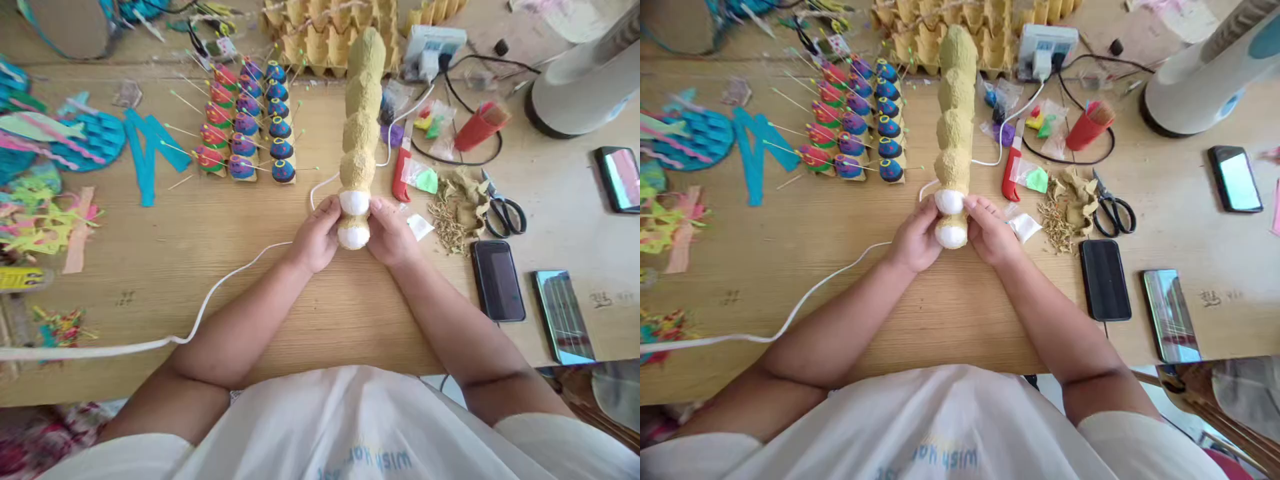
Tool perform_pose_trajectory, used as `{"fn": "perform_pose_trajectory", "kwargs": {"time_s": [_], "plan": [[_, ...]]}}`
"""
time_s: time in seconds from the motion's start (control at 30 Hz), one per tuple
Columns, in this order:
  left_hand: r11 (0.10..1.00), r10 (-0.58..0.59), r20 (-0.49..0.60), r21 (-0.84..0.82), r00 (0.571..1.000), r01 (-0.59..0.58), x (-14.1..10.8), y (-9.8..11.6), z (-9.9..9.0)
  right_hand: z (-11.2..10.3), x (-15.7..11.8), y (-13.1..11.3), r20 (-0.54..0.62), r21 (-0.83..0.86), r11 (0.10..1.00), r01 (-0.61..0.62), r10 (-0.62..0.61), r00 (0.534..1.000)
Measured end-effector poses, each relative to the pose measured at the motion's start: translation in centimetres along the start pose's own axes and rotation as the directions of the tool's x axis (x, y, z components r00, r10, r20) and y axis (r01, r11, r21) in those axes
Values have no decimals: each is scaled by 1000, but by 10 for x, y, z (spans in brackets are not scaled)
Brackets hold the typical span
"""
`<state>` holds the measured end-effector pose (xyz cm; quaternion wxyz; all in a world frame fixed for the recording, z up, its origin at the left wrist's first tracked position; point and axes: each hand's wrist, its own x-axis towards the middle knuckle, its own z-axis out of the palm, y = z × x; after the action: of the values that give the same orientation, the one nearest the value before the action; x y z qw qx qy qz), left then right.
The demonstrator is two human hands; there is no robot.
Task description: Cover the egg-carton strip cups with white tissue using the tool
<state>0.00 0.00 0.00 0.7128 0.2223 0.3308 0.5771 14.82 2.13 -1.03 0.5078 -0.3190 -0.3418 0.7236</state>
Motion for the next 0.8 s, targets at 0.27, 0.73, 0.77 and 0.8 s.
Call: {"fn": "perform_pose_trajectory", "kwargs": {"time_s": [0.27, 0.73, 0.77, 0.8], "plan": [[1000, 4, -6, 17, 1000, -4, 1, -1, 1, 1, -3, -1, 9, 4, 1000, -18, 18, 1000], [999, -20, -40, 31, 999, 21, 0, 1, 1, 2, -4, 0, 4, -18, 1000, 2, -2, 1000], [999, -19, -39, 28, 999, 20, 0, 1, 1, 1, -4, 1, -3, -21, 1000, 3, -4, 1000], [999, -20, -38, 28, 999, 21, 0, 1, 1, 1, -4, 1, -8, -24, 1000, 5, -5, 1000]]}}
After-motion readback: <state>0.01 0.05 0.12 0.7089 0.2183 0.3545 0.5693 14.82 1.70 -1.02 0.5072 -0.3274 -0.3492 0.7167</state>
